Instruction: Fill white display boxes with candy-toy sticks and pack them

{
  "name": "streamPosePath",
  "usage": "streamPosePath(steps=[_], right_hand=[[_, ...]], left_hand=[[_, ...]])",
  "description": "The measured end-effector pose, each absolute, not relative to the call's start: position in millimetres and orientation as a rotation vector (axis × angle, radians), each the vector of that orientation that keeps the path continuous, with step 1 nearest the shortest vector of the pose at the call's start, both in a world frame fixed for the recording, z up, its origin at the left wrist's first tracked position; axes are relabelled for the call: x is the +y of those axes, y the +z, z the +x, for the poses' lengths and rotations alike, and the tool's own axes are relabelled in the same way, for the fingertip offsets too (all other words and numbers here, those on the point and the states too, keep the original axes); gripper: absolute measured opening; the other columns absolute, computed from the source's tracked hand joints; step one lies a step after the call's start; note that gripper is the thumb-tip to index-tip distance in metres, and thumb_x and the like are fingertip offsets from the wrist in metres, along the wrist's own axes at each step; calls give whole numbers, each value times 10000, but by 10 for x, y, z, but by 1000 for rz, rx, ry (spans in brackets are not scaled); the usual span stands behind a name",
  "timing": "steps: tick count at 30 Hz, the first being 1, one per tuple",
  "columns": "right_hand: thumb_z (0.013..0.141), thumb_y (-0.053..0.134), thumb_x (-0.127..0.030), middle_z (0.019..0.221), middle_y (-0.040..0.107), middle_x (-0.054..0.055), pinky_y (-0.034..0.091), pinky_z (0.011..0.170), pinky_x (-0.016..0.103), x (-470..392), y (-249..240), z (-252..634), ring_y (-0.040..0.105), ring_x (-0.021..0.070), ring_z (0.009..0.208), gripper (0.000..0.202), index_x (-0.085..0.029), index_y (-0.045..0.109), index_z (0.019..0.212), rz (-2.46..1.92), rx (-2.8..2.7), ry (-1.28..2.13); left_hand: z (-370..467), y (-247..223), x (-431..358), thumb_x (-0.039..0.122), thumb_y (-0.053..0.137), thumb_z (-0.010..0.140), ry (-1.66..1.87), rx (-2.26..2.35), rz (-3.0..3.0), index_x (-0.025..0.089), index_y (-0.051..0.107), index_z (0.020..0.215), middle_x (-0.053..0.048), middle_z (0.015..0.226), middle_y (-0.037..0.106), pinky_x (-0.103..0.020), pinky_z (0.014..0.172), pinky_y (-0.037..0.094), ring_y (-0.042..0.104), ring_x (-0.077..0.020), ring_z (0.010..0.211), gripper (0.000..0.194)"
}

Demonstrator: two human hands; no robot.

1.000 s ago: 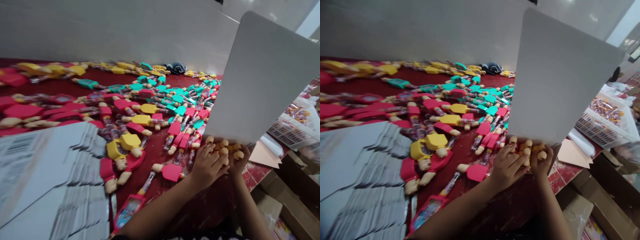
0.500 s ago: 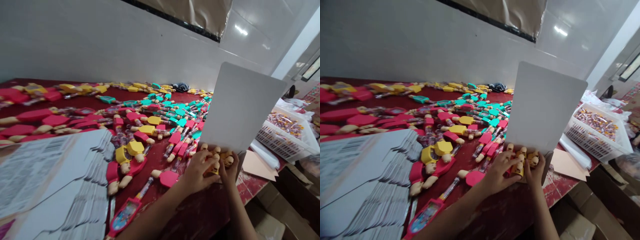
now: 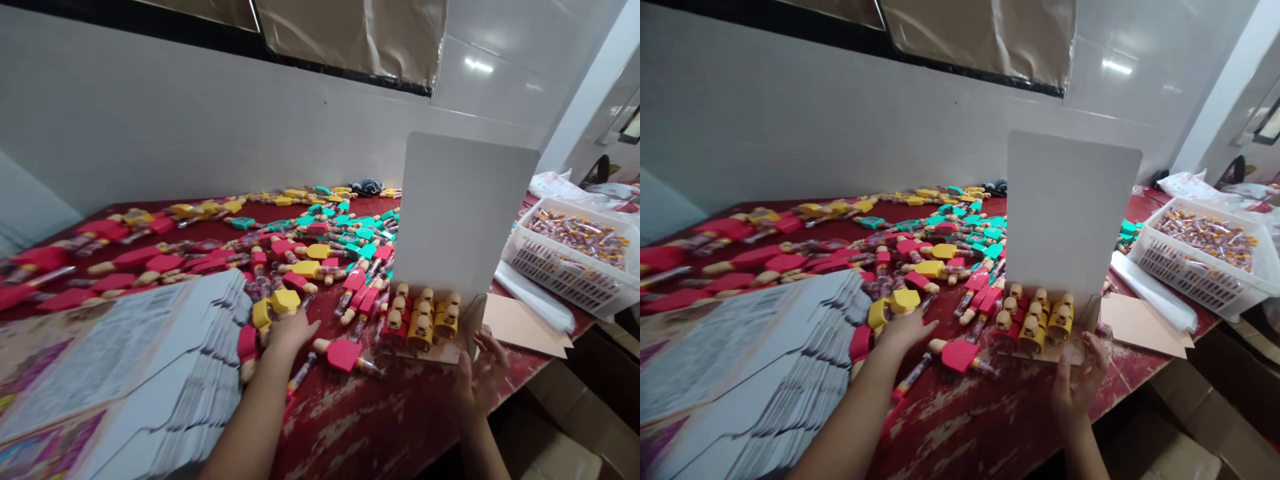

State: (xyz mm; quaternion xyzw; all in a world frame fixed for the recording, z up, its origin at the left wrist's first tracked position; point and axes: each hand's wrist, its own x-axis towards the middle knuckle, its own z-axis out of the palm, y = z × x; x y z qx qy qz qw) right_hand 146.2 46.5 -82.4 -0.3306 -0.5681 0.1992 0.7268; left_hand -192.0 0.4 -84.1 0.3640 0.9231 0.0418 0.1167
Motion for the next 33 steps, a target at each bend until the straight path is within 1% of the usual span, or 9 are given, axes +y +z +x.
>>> streamPosePath(steps=[7, 10, 13, 16, 18, 22, 26, 29, 33], right_hand=[[865, 561, -277, 1093, 535, 98, 470, 913, 479, 361, -784, 1614, 572, 223, 1007, 301, -224, 490, 1154, -793, -1173, 487], [868, 554, -245, 1005, 567, 86, 494, 863, 442, 301, -767, 1669, 584, 222, 973, 210, -209, 548, 1074, -769, -1250, 447], [873, 554, -256, 896, 580, 67, 523, 744, 364, 203, -653, 1704, 594, 206, 872, 158, -211, 580, 1022, -650, -1463, 465], [821, 648, -432, 956, 595, 76, 537, 728, 342, 80, -418, 1721, 603, 210, 879, 377, -223, 567, 1123, -495, -1731, 561], [735, 715, -535, 1043, 611, 88, 540, 775, 345, -7, -248, 1726, 614, 223, 936, 577, -224, 549, 1192, -421, -1946, 667], [750, 662, -345, 784, 636, -7, 500, 620, 230, -121, -101, 1768, 600, 136, 675, 236, -209, 628, 940, -389, -2171, 1025], [664, 558, -138, 773, 631, -4, 473, 589, 218, 58, -277, 1927, 586, 129, 664, 219, -192, 625, 865, -791, -1723, 900], [668, 554, -173, 785, 620, 4, 481, 574, 232, 334, -453, 2063, 596, 134, 661, 189, -181, 601, 851, -867, -1330, 845], [744, 648, -327, 618, 570, -26, 476, 538, 236, 550, -591, 2059, 578, 131, 569, 218, -181, 491, 699, -940, -1073, 817]], left_hand=[[-1729, -521, -175, 312, 308, 899, 253, 2828, 1038, 98, 463, 1234, -251, 1069, 611, -393, 674, 470, 627, -372, 955, 426], [-1464, -147, -411, 402, 223, 930, 381, 2920, 1094, 158, 447, 1207, -150, 808, 645, -364, 562, 419, 633, -336, 722, 432], [-1068, 208, -703, 573, 397, 845, 893, 3087, 1294, 246, 533, 999, -18, 505, 503, -326, 455, 344, 532, -292, 473, 386], [-642, 460, -882, 427, 481, 856, 1274, 2391, 1997, 283, 545, 975, 36, 571, 589, -280, 424, 382, 517, -177, 413, 198], [-378, 554, -891, 297, 497, 852, 1091, 1706, 2405, 288, 553, 917, 57, 594, 612, -249, 403, 371, 516, -131, 415, 87], [-20, 544, -629, 136, 498, 823, 750, 1165, 2516, 259, 537, 889, 70, 671, 631, -208, 464, 401, 580, -101, 532, 146], [-38, 299, -32, 309, 482, 928, 1112, 1421, 2643, 199, 522, 1174, -78, 1095, 655, -313, 836, 506, 631, -204, 995, 272], [-145, 84, 417, 403, 507, 918, 910, 1648, 2796, 213, 524, 1290, -136, 1346, 529, -507, 986, 426, 516, -329, 1206, 417], [-142, -15, 656, 403, 510, 929, 405, 1769, 2762, 273, 411, 1419, -109, 1503, 356, -551, 1043, 359, 339, -360, 1367, 516]])
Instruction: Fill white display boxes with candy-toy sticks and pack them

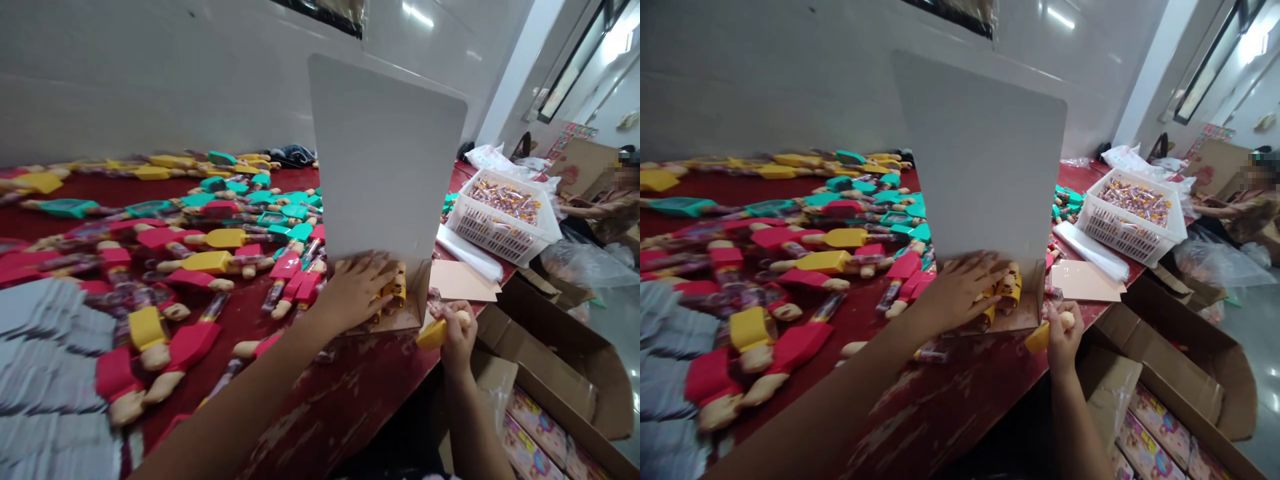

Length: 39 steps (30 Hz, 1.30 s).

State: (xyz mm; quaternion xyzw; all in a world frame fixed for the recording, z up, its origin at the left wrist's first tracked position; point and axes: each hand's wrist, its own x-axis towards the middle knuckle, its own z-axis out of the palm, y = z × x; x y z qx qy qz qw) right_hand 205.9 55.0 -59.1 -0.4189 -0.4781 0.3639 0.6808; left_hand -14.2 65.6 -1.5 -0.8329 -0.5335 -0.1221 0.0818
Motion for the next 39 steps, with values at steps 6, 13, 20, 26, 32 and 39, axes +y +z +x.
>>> streamPosePath(steps=[6, 13, 20, 26, 32, 39], right_hand=[[862, 580, -288, 590, 572, -43, 530, 627, 289, 537, -721, 1683, 607, 135, 586, 212, -191, 477, 703, -838, -1018, 503], [824, 580, -180, 564, 478, -57, 412, 478, 214, 594, -693, 1652, 466, 90, 479, 175, -193, 481, 681, -894, -1424, 212], [798, 528, -151, 552, 419, -74, 369, 452, 191, 582, -511, 1622, 412, 73, 463, 197, -208, 400, 658, -914, -1602, 172], [752, 520, -175, 544, 372, -78, 337, 417, 202, 781, -502, 1671, 363, 78, 442, 162, -213, 406, 644, -1045, -1492, 270], [734, 514, -128, 705, 488, -23, 455, 562, 243, 841, -520, 1560, 499, 118, 613, 110, -212, 445, 750, -947, -1574, 329], [750, 536, -126, 1040, 533, 93, 511, 886, 434, 939, -511, 1318, 560, 225, 1028, 173, -216, 498, 893, -867, -1702, 172]], left_hand=[[-64, 107, 556, 258, 473, 920, -198, -1653, -2582, 385, 337, 1442, 45, 1512, 341, -579, 1052, 325, 217, -391, 1406, 554], [-16, 150, 623, 170, 459, 872, -232, -1539, -2664, 290, 451, 1380, 54, 1524, 325, -501, 1067, 321, 350, -299, 1320, 522], [-12, 162, 657, 186, 512, 864, -266, -1566, -2673, 257, 506, 1316, 4, 1467, 429, -449, 952, 392, 475, -280, 1186, 457], [-103, 91, 605, 169, 505, 856, -347, -1551, -2675, 286, 496, 1331, 22, 1460, 437, -456, 973, 369, 466, -255, 1224, 490], [-112, 101, 599, 180, 503, 853, -381, -1540, -2688, 277, 493, 1346, 10, 1450, 450, -453, 945, 394, 479, -262, 1214, 503], [-124, 93, 621, 151, 448, 837, -417, -1593, -2695, 189, 419, 1404, -28, 1441, 461, -468, 997, 397, 468, -254, 1240, 569]])
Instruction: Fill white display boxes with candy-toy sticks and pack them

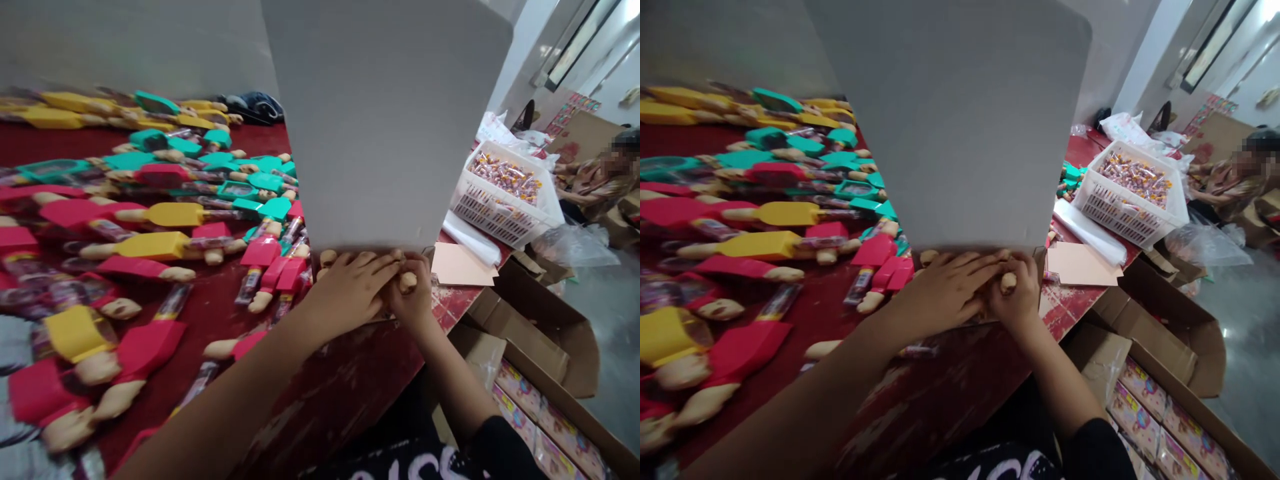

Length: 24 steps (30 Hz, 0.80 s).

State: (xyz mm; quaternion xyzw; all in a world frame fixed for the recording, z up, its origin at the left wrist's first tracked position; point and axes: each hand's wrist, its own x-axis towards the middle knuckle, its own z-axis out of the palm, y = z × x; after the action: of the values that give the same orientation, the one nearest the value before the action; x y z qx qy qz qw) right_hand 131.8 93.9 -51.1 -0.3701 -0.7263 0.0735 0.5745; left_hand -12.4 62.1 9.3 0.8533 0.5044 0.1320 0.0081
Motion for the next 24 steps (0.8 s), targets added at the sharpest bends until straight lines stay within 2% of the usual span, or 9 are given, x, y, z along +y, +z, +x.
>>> streamPosePath(steps=[5, 9, 11, 13, 15, 19, 21, 23, 24], right_hand=[[744, 576, -145, 1236, 465, 139, 510, 947, 451, 950, -659, 1242, 520, 257, 1181, 292, -219, 496, 1016, -809, -1774, 131], [716, 602, -154, 1256, 471, 150, 478, 997, 475, 946, -754, 1234, 489, 277, 1235, 348, -218, 480, 1036, -866, -1742, 199], [696, 634, -193, 1276, 470, 159, 461, 1025, 472, 972, -785, 1246, 488, 274, 1247, 514, -210, 416, 1161, -864, -1701, 353], [698, 670, -276, 1316, 456, 168, 457, 1039, 454, 995, -808, 1272, 494, 262, 1253, 747, -196, 273, 1325, -823, -1653, 576], [726, 677, -380, 1351, 442, 161, 458, 1043, 439, 999, -821, 1304, 494, 253, 1260, 856, -200, 186, 1404, -766, -1634, 769], [766, 654, -495, 1380, 422, 127, 395, 1097, 457, 945, -842, 1342, 440, 268, 1302, 776, -227, 301, 1403, -830, -1671, 789], [774, 641, -523, 1383, 418, 122, 380, 1107, 460, 918, -869, 1341, 424, 275, 1309, 780, -233, 306, 1416, -896, -1683, 731], [775, 619, -567, 1369, 423, 124, 393, 1093, 461, 907, -913, 1333, 431, 283, 1298, 792, -227, 314, 1421, -909, -1678, 690], [767, 606, -603, 1360, 424, 127, 399, 1085, 466, 909, -940, 1329, 434, 291, 1292, 807, -220, 325, 1420, -895, -1669, 674]], left_hand=[[-177, 63, 644, 145, 434, 801, 384, 1548, 2643, 154, 417, 1399, -49, 1462, 432, -459, 1052, 390, 430, -244, 1292, 598], [-207, -11, 657, 156, 422, 790, 420, 1536, 2651, 169, 411, 1407, -42, 1465, 428, -456, 1074, 385, 429, -236, 1304, 617], [-209, -56, 670, 195, 451, 782, 475, 1535, 2645, 180, 416, 1405, -42, 1461, 434, -461, 1075, 387, 441, -246, 1297, 624], [-204, -74, 674, 267, 504, 780, 541, 1509, 2646, 190, 438, 1389, -48, 1456, 439, -469, 1075, 387, 455, -262, 1284, 617], [-211, -55, 652, 326, 561, 768, 644, 1477, 2661, 213, 487, 1342, -60, 1439, 457, -473, 1066, 390, 472, -277, 1262, 590], [-339, -45, 532, 289, 622, 784, 1152, 1449, 2764, 302, 536, 1223, -59, 1406, 450, -453, 1011, 418, 498, -279, 1201, 448], [-456, -175, 466, 367, 642, 801, 1492, 1517, 2625, 332, 444, 1290, -60, 1450, 353, -485, 1049, 388, 435, -307, 1258, 529], [-568, -420, 425, 531, 653, 770, 1668, 1609, 2282, 321, 260, 1414, -92, 1497, 237, -557, 1114, 308, 311, -366, 1351, 783], [-612, -566, 418, 604, 651, 746, 1674, 1621, 2110, 303, 165, 1455, -115, 1497, 228, -584, 1128, 278, 265, -382, 1378, 910]])
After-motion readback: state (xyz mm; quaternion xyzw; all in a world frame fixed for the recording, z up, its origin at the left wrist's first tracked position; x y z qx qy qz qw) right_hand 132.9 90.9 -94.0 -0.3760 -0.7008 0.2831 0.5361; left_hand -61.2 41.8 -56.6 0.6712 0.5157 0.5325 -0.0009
